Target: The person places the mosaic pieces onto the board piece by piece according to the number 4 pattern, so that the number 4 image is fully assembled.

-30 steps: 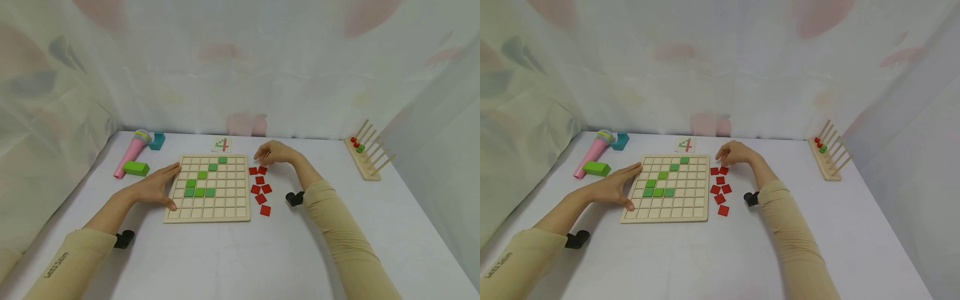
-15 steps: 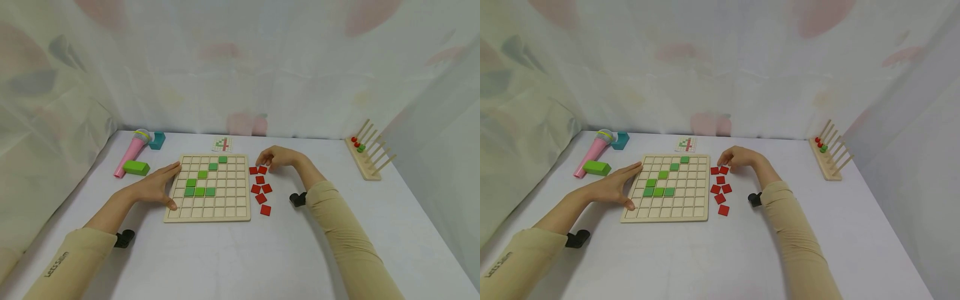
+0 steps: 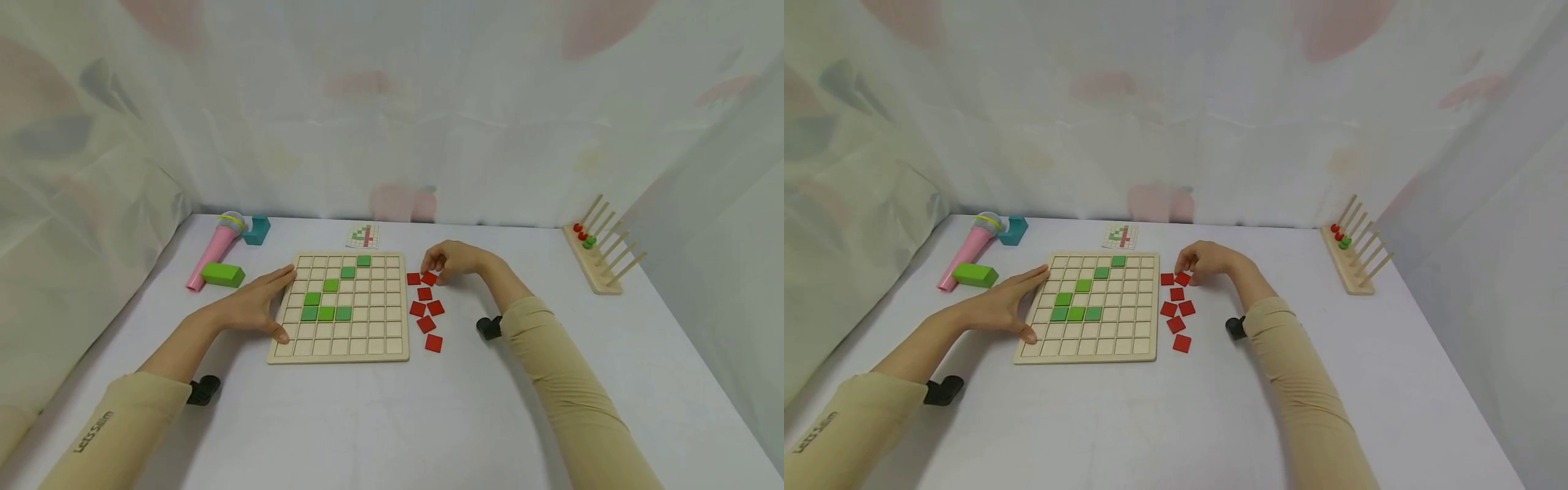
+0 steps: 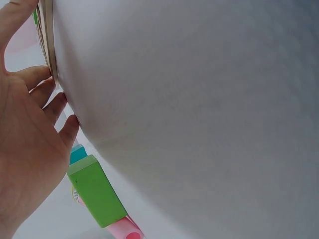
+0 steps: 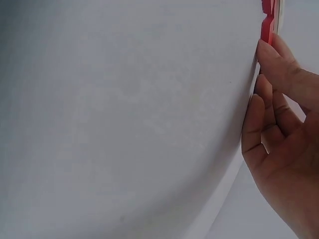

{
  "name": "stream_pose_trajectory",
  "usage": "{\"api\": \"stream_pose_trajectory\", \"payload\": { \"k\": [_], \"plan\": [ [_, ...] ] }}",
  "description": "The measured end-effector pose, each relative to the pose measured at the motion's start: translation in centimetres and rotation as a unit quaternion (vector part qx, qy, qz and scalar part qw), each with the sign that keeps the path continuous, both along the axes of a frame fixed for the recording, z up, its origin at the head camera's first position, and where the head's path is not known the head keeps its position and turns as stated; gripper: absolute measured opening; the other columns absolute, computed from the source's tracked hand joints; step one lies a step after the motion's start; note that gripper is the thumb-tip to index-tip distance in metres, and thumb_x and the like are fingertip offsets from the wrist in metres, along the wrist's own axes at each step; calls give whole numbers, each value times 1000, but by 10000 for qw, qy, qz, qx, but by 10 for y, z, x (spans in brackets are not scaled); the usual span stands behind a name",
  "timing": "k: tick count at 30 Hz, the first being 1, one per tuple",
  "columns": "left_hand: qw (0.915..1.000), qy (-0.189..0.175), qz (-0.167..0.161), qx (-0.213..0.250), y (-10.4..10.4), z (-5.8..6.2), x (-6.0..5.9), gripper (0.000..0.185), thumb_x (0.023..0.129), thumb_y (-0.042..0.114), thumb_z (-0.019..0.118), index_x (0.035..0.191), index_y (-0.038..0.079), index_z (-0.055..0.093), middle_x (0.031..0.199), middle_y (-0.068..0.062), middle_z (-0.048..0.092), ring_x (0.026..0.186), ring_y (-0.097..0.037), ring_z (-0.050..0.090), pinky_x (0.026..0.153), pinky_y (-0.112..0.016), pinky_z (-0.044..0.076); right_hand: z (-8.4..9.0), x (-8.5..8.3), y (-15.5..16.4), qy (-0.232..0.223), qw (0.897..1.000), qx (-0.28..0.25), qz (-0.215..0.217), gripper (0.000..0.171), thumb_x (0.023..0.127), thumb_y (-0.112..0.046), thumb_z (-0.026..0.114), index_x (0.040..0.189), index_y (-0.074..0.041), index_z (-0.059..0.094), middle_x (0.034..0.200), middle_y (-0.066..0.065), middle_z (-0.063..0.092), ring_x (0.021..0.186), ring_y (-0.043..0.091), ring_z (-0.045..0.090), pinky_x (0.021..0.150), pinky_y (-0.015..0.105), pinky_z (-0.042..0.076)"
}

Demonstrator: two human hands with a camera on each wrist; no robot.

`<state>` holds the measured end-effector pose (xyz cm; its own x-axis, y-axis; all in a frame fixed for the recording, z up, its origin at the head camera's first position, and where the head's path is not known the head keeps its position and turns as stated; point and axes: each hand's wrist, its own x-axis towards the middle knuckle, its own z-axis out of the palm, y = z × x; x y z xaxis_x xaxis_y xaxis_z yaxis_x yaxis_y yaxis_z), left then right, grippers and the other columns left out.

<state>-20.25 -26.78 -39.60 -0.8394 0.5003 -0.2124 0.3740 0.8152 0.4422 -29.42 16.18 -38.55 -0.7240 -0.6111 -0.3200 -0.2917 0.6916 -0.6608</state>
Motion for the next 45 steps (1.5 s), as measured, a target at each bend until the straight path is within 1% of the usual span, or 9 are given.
{"api": "stream_pose_trajectory", "payload": {
  "k": [5,9,15,21,24,27,33,38,45],
  "plan": [
    [10000,-31,19,0,2,2,1,137,56,57,89,156,-4,18,166,-22,12,150,-50,15,118,-68,20,-1,0,0,83,9995,239,-179,25,81,-3,75,104,-11,71,97,3,64,92,18,53,83,26,44],
    [10000,-45,14,4,2,2,1,136,56,56,89,156,-4,18,166,-22,12,150,-50,15,117,-68,20,1,0,0,100,9985,358,-394,22,80,-5,76,100,-10,69,94,3,62,90,19,55,81,27,45],
    [10000,-39,18,6,2,0,0,136,57,56,89,156,-3,18,166,-21,11,151,-49,15,118,-67,20,2,0,-1,294,9973,390,-556,21,77,-6,78,92,-10,65,87,3,61,84,19,55,77,27,45],
    [10000,-52,31,-2,1,-1,0,136,57,56,89,156,-2,17,167,-21,11,151,-49,15,118,-67,20,5,1,0,472,9961,370,-643,16,80,-10,78,89,-9,64,88,3,65,84,17,55,76,27,43],
    [10000,-69,36,-15,1,-1,0,136,57,57,88,156,-2,17,167,-21,11,151,-49,15,118,-67,20,7,1,1,406,9967,343,-616,11,84,-9,74,90,-8,66,88,4,68,84,16,56,75,26,43],
    [10000,-60,34,-19,1,-1,0,136,57,57,89,156,-3,17,167,-21,11,151,-49,15,118,-67,20,10,1,2,319,9973,341,-559,9,86,-8,71,94,-8,67,87,4,67,82,16,56,74,26,43],
    [10000,-37,44,-24,0,-2,0,136,57,57,89,156,-2,17,167,-20,11,151,-48,15,118,-67,20,13,-1,1,192,9985,118,-508,21,87,-2,64,105,-9,71,86,4,64,84,17,56,76,27,44],
    [10000,-15,28,-47,0,-1,0,136,57,57,89,156,-2,17,167,-21,11,151,-49,15,117,-67,21,13,-4,-4,263,9986,-46,-456,25,87,-3,63,108,-12,73,88,3,64,86,18,56,76,27,44],
    [10000,-17,34,-69,0,-2,-1,136,56,56,89,157,-2,17,167,-21,12,150,-49,16,117,-67,21,17,-5,-18,422,9978,-156,-493,24,87,-7,63,108,-13,73,90,4,63,84,18,55,73,27,44]
  ]
}}
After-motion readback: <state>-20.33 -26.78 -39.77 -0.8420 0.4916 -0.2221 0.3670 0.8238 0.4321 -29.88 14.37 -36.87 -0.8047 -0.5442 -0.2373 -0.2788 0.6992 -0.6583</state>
